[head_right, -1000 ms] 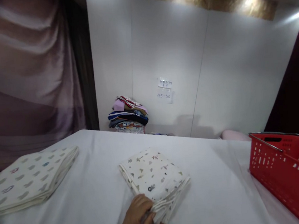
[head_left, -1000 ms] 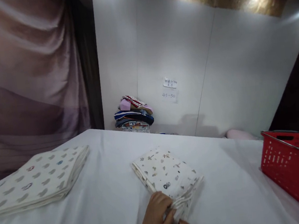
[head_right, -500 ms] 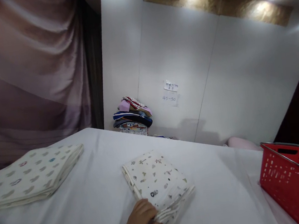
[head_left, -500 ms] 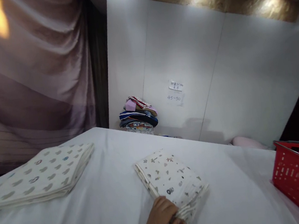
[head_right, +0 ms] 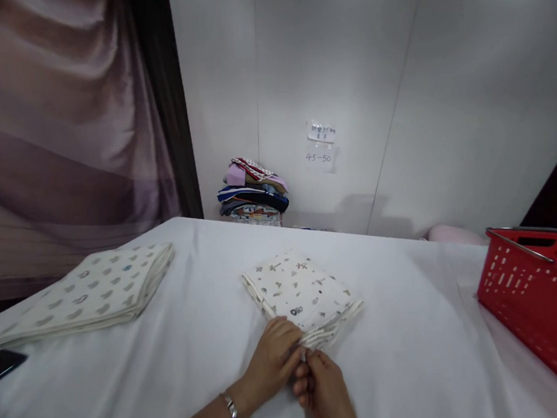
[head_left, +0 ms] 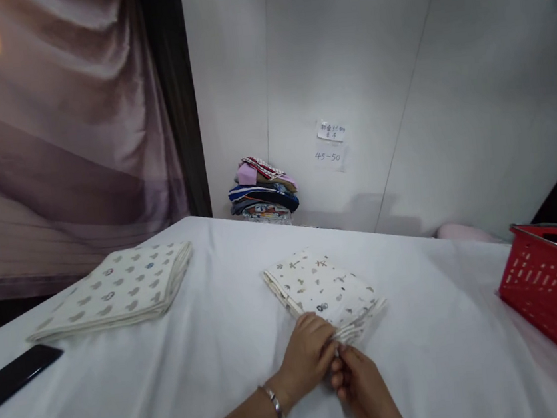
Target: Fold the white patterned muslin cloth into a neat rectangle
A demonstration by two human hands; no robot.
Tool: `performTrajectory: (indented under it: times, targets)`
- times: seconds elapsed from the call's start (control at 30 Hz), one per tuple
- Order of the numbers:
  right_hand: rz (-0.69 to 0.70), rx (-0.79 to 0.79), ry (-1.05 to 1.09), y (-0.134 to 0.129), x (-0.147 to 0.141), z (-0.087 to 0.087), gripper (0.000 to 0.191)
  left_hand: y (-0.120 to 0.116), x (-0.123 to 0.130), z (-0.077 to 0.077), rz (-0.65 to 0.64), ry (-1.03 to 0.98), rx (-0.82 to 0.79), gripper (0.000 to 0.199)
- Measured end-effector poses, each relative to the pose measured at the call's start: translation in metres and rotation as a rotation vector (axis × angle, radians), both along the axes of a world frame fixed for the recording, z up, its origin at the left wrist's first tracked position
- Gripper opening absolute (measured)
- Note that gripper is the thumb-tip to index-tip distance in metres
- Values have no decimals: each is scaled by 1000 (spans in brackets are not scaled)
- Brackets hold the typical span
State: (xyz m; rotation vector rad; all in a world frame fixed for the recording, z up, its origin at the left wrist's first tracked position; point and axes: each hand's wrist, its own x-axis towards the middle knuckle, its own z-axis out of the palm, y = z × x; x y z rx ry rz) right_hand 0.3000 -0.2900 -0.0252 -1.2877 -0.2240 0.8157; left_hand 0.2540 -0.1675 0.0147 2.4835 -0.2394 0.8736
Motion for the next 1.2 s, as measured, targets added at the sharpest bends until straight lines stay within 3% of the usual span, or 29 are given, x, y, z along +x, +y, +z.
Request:
performTrajectory:
  times: [0.07,0.13,0.27,0.43,0.7,0.83,0.97,1.03,1.1,1.2]
  targets:
    - [-153,0,71,-3,-3,10,43,2,2,2,20,-10,25,13]
    - [-194,-10,93,-7,-4,20,39,3,3,6,45,-13,54,13]
    - [-180,-17,68,-20,-3,32,32,4,3,14,66,4,127,19]
    - [-134,-1,59,-30,0,32,29,5,5,16,22,29,162,21]
    - [-121,2,92,-30,-1,31,32,3,9,10,76,13,-2,15]
    - [-110,11,101,-31,0,33,31,3,15,29,113,56,-49,16]
    - [-90,23,106,-32,2,33,31,10,23,50,114,53,127,21]
    - [-80,31,112,-32,2,32,31,11,21,44,33,67,237,22]
    - [-73,37,115,-32,3,32,31,10,14,27,-53,119,298,22]
    - [-57,31,105,-32,3,31,32,5,2,-1,-55,197,248,22]
